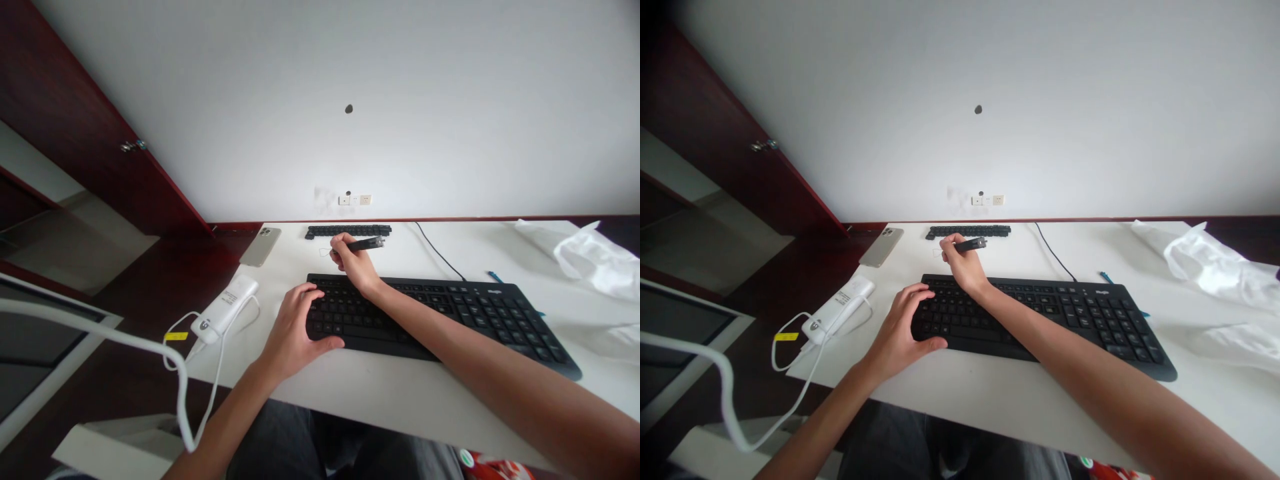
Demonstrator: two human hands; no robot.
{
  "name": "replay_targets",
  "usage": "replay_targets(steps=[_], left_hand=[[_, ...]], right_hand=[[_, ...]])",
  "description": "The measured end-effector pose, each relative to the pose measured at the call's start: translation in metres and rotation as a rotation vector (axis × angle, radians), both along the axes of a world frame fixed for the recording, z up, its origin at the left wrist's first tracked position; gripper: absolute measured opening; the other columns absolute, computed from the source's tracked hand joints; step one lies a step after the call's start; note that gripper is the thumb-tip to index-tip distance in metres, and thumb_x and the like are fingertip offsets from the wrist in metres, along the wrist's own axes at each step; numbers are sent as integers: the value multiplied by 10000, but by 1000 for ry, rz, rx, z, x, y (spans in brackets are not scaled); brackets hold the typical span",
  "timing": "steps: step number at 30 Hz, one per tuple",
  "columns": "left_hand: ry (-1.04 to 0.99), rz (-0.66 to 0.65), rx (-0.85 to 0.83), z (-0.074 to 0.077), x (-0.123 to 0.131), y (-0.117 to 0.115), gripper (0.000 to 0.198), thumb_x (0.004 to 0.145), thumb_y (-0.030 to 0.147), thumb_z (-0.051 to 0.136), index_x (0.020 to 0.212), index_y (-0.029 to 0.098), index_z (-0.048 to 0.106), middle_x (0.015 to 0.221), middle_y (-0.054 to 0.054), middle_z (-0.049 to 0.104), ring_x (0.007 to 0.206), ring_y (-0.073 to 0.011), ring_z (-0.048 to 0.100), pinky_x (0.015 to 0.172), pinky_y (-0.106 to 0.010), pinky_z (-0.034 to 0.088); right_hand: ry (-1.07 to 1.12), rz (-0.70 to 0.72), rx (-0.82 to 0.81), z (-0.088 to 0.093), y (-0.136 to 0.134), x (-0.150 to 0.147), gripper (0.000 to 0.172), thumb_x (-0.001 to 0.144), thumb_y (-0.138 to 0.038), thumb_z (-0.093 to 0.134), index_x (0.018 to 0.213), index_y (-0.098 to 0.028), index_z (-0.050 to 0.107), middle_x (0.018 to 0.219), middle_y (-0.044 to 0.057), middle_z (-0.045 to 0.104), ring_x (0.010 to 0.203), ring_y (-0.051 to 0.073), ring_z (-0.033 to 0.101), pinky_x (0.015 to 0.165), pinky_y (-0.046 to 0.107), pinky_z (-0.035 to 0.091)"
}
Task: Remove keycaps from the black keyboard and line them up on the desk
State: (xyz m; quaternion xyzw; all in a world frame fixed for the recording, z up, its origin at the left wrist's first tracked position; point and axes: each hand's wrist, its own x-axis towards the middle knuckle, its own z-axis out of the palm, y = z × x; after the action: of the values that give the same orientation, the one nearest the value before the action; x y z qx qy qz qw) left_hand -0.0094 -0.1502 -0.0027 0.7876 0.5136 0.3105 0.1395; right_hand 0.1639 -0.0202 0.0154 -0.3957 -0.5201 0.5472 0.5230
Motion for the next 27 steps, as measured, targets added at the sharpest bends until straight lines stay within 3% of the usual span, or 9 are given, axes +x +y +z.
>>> replay_targets(steps=[3, 6, 15, 27], left_hand=[[99, -6, 5, -9, 2, -3, 1001, 625, 724, 888, 1443, 283, 516, 1511, -144, 492, 1425, -401, 471, 1200, -601, 424], [118, 15, 5, -12, 4, -2, 943, 614, 691, 911, 1384, 284, 550, 1480, -132, 504, 1405, -394, 483, 1190, -600, 439], [63, -6, -14, -13, 5, 0, 876, 617, 685, 911, 1304, 281, 550, 1377, -122, 526, 1358, -373, 509, 1147, -583, 476], [36, 9, -30, -12, 6, -4, 833, 654, 631, 923, 1305, 298, 522, 1364, -103, 524, 1317, -344, 547, 1115, -539, 512]], right_hand=[[-103, 132, 76, 3, -6, 1, 337, 970, -485, 547, 761, -220, 559, 587, -35, 508, 580, 138, 456, 579, 284, 354], [-214, 215, 147, 6, -11, 4, 398, 1006, -502, 506, 761, -206, 611, 557, -33, 518, 554, 141, 477, 599, 292, 393], [-517, 171, 255, 1, -22, 5, 451, 1014, -365, 481, 599, -207, 558, 569, -12, 574, 580, 146, 516, 632, 297, 367], [-479, 430, 276, 1, -21, 8, 384, 991, -301, 478, 626, -210, 553, 519, -36, 549, 530, 126, 509, 625, 268, 426]])
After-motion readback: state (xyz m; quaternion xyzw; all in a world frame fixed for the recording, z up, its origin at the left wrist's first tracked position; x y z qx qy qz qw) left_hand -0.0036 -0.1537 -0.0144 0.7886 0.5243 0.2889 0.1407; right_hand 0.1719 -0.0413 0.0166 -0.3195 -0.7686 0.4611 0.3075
